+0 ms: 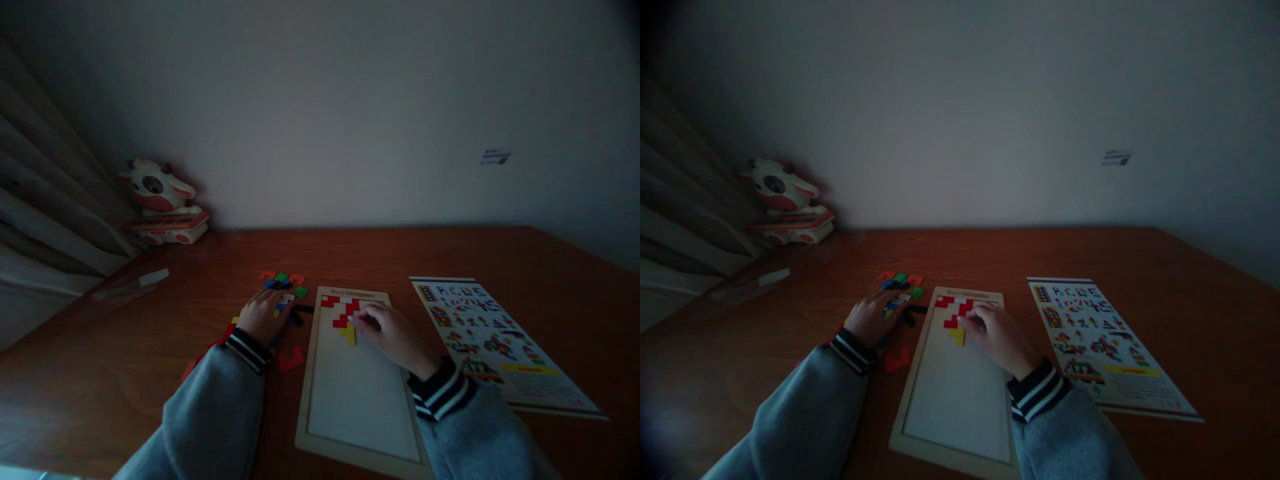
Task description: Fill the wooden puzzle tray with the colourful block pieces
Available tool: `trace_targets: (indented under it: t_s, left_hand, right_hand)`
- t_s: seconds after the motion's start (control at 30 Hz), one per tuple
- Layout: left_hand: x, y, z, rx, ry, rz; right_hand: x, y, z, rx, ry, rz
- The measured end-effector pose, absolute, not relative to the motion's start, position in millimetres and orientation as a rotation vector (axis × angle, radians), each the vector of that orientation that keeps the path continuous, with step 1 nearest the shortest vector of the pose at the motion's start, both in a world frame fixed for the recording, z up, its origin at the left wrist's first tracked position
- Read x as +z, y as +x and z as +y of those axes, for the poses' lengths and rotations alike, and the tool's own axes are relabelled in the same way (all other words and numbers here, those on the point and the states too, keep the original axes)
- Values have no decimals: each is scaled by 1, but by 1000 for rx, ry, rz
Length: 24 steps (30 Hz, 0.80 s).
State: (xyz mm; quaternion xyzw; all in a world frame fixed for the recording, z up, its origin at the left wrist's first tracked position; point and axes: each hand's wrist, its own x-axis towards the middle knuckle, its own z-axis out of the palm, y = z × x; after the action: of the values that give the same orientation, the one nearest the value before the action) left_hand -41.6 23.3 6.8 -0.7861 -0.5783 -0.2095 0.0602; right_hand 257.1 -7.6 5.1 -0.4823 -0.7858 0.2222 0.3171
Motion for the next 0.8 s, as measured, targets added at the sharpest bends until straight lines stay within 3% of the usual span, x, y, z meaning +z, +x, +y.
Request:
trace_targets:
  t_s: [0.57,0.8]
  left_hand:
    - [-3,-36,24,-630,-2646,-1457]
    - [-2,-32,33,-830,-2582,-1618]
  right_hand:
    - [7,256,-9,567,-1286,-2071]
    - [9,254,-9,557,-1285,-2090]
